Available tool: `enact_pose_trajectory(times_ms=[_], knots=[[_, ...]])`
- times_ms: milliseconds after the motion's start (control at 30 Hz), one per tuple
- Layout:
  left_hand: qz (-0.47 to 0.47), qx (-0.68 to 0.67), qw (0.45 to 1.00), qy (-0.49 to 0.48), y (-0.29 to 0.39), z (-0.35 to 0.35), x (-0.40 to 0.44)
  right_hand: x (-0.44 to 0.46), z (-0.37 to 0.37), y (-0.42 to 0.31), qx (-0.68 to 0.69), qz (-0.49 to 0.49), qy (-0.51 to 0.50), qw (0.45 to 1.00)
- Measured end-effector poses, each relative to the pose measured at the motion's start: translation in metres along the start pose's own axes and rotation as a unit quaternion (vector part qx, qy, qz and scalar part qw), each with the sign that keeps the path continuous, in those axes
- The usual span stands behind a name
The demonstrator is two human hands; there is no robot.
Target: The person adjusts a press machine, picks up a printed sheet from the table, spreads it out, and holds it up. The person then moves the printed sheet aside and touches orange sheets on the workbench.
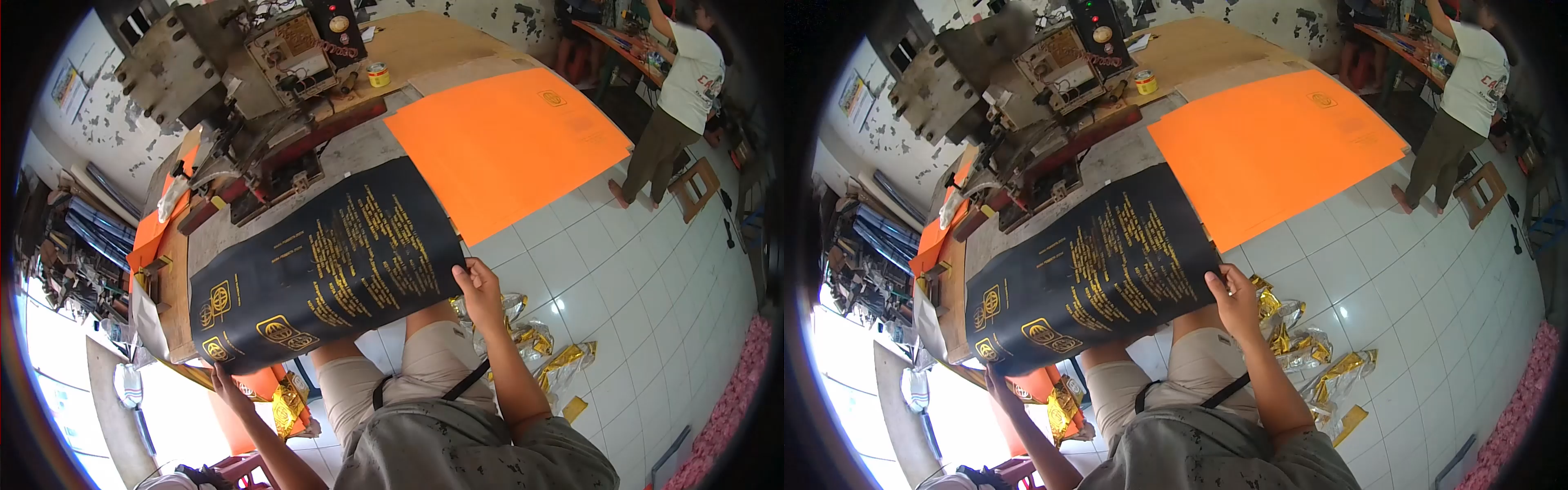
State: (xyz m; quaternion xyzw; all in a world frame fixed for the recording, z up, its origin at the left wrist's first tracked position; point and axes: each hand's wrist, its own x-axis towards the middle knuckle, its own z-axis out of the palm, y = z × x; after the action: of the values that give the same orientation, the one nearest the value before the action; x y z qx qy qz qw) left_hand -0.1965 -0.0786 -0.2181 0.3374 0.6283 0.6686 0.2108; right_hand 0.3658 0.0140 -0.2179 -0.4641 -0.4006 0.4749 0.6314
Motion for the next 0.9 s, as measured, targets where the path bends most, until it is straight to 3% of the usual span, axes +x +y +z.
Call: enact_pose_trajectory(times_ms=[233,300,367,433,500,533,567,600,667,767,900], knots=[[-0.065,-0.016,0.996,-0.056,0.028,-0.029,0.015,0.003,-0.01,-0.048,0.037,0.054,-0.077,0.995],[-0.054,0.037,0.996,-0.068,0.039,-0.038,0.023,0.007,-0.012,-0.062,0.056,0.061,-0.105,0.991],[-0.112,0.053,0.985,-0.12,0.055,-0.051,0.034,0.017,-0.031,-0.058,0.037,0.076,-0.13,0.988],[-0.101,0.07,0.985,-0.123,0.057,-0.059,0.046,0.029,-0.035,-0.056,0.059,0.083,-0.135,0.986],[-0.036,0.204,0.968,-0.142,0.053,-0.074,0.063,0.036,-0.021,-0.093,0.084,0.109,-0.154,0.978],[-0.065,0.104,0.982,-0.145,0.045,-0.083,0.075,0.039,-0.014,-0.108,0.095,0.122,-0.163,0.974],[-0.089,0.003,0.985,-0.148,0.04,-0.088,0.088,0.044,-0.009,-0.108,0.029,0.085,-0.16,0.983],[-0.104,0.005,0.981,-0.165,0.049,-0.081,0.09,0.05,-0.006,-0.106,-0.036,0.046,-0.156,0.986],[-0.133,0.009,0.97,-0.205,0.084,-0.047,0.084,0.055,0.011,-0.119,-0.02,0.05,-0.197,0.979],[-0.118,0.014,0.97,-0.212,0.101,-0.023,0.086,0.055,0.027,-0.133,-0.061,-0.032,-0.199,0.977],[-0.027,0.042,0.973,-0.225,0.132,0.005,0.075,0.062,0.023,-0.13,-0.112,-0.11,-0.203,0.967]])
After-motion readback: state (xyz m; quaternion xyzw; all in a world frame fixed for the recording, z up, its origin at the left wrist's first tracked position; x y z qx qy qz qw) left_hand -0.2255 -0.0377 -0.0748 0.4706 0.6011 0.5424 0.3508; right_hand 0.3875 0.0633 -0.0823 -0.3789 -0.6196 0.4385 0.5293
